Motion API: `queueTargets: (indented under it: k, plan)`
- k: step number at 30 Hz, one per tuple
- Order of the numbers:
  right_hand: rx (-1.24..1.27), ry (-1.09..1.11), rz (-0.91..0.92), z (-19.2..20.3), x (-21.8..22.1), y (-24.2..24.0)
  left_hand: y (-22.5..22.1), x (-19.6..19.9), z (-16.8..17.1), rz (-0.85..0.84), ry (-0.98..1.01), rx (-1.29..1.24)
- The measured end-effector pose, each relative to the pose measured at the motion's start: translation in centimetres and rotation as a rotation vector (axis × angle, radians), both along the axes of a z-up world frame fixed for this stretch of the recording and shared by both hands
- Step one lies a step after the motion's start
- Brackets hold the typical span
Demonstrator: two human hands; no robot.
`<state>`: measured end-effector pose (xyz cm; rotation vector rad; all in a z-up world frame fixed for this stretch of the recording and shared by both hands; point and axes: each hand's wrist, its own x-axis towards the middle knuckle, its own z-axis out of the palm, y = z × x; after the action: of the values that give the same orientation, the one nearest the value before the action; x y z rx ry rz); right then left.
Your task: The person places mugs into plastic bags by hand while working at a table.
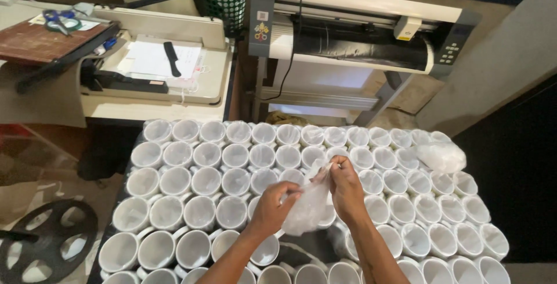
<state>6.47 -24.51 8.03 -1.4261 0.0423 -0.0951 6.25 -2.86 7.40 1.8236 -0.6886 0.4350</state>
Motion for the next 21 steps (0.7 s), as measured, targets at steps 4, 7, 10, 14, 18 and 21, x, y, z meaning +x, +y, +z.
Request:
queueTargets:
  k: [4,7,10,14,18,21]
  plan:
    - [0.287,0.029,-0.083,0.4,0.0,2.0,1.8,-0.4,-1.7,-0.171,0.705,-0.099]
    - [0.282,0.028,-0.089,-0.8,0.1,2.7,3.1,0.1,-3.6,-0.225,0.719,-0.244]
    - [0.139,0.007,-0.160,-2.0,0.5,2.3,4.5,0.5,-3.3,-0.413,0.657,-0.491]
    - [-0.203,0.044,-0.214,-0.5,0.7,1.2,6.4,-0.4,3.8,-0.482,0.695,-0.141]
    - [-0.042,-0.116,-0.081,2.2,-0.4,0.4,7.1,-0.8,7.1,-0.263,0.427,0.550]
    - [0.142,-0.067,0.153,5.6,-2.0,0.5,7.4,0.1,5.2,-0.206,-0.038,0.753]
